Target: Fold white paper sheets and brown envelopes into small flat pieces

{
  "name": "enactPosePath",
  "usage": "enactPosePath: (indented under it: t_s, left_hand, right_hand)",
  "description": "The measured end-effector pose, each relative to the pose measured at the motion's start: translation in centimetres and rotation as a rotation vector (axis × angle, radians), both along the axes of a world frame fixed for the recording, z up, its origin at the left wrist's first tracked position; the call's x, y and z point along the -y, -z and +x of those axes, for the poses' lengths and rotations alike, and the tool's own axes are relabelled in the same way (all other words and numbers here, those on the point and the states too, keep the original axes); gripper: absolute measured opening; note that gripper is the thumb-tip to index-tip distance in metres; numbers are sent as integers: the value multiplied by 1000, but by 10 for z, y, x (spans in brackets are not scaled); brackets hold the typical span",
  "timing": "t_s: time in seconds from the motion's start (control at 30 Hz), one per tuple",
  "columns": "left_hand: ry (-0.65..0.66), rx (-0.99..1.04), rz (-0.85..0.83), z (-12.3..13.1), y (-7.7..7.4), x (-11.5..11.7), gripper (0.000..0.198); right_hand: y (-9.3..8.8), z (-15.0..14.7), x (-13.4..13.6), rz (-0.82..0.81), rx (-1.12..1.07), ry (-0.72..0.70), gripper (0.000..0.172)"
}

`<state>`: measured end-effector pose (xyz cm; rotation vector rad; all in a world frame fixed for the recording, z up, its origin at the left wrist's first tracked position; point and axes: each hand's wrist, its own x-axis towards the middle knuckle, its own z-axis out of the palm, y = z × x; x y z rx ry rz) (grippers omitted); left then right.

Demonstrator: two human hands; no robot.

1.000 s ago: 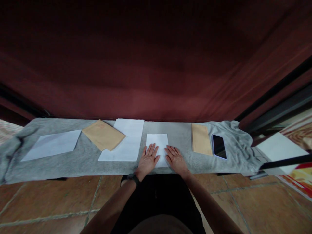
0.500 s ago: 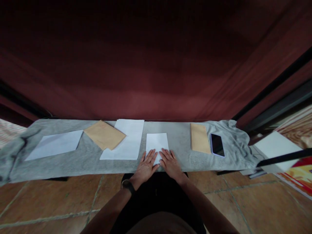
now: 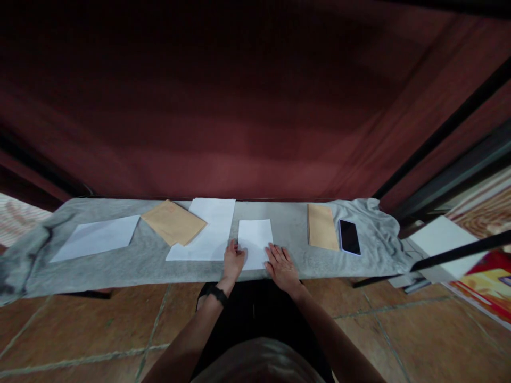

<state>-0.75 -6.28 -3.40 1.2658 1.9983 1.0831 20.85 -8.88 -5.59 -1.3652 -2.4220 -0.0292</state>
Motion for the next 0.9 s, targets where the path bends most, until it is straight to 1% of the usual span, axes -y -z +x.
enactPosePath:
  t_s: [0.07,0.13,0.23,0.33,0.37,0.43,0.47,0.53,0.6,0.63,0.7,0.73,0.8,0.83,0.9]
  left_hand:
    - [-40,128,-20,-1,-7,-5,40]
    - [-44,241,-26,1,-13,-5,35]
    - [-20,430,-26,4,-21,2,29]
    - [4,602,-38,2,-28,11,29]
    - [7,649,-45,1,-30,13,30]
    - [7,723,-58,-3,-35,14,33]
    - [7,757,-59,-5,-38,14,34]
    - [0,815,-32,-10,-43,13,38]
    - [-7,807,44,-15,-48,12,42]
    - [13,763,91,-17,-50,12,46]
    - [99,606,174,-21,-54,13,52]
    - [143,515,206,-23,-56,14,53]
    - [201,383,241,-24,-60,16,50]
    - [225,363,237,-25,-62,16,46]
    - [304,414,172,-23,-64,17,41]
  right_hand:
    - [-1,0,0,0,-6,1,53]
    - [-3,1,1,-7,-17,-3,56]
    - [-7,4,3,-40,-37,-50,64]
    - [-14,4,3,-88,-73,-91,73]
    - [-18,2,3,-102,-89,-88,73]
    - [-30,-1,-1,-132,-133,-67,66]
    - [-38,-3,-4,-152,-164,-61,63]
    - [-61,-5,-10,-205,-257,-62,57]
    - [-88,-3,-17,-250,-388,-84,47]
    - [-102,-2,-21,-274,-451,-99,42]
    - [-126,3,-27,-328,-596,-119,32]
    - [-135,5,-30,-358,-656,-118,29]
    - [-145,8,-39,-429,-781,-102,28]
    - [-146,9,-45,-467,-857,-80,28]
    - [-141,10,-59,-539,-1043,5,31]
